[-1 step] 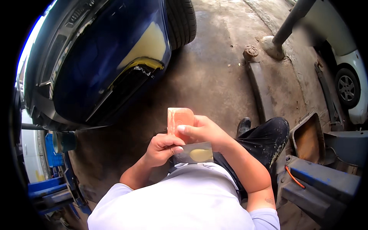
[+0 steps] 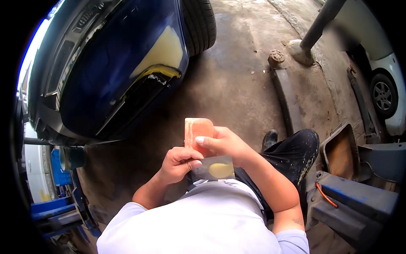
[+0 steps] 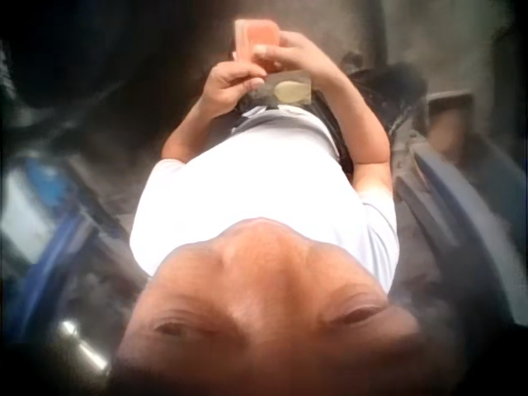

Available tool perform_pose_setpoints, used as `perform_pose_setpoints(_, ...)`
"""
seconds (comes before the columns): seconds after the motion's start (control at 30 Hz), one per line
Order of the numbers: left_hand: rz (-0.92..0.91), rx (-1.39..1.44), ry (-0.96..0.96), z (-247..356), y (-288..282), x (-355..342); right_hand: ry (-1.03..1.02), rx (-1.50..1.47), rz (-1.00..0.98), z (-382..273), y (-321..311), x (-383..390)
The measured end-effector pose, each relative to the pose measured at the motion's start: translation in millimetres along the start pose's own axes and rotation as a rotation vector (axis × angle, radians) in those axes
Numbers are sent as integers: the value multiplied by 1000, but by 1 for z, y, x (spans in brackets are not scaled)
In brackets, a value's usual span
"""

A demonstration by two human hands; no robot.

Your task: The person applies a yellow body filler to the rear bumper and wheel arch of a blue car using a spreader and a small orange block. They repeatedly scoop filler from a metal sheet and smooth it onto the car's surface in a workshop setting.

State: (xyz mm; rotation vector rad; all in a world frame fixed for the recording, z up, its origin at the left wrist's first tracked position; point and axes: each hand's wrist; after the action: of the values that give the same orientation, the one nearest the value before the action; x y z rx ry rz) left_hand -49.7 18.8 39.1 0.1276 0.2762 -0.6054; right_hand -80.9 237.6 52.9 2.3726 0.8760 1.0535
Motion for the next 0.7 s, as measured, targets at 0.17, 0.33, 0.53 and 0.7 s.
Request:
perform_pose_setpoints(0.17,20,-135,10,11,-13,-5,-46,-33,21,-16,4,-13)
perform_pose_setpoints(0.33,169,-69,-54,10,-28,15,-73,106,-13,-29,16,-38)
perform_pose_setpoints(0.53,309,-113,-75,2,-18,31,-231,249,-37,-7,-4,-86)
perform_pose_setpoints(0.7,667,-77,-116,-2,-7,52,-876,393,684,-52,-12,-149)
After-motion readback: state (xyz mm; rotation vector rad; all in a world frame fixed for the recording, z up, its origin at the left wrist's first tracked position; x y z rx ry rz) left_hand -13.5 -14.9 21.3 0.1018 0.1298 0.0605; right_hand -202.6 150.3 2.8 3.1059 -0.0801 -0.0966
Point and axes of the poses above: each hand's wrist, its own x-axis away from the middle knuckle, its own y-axis out of the palm, z = x × y, and after that the axes turned 13 degrees about y, right-handed
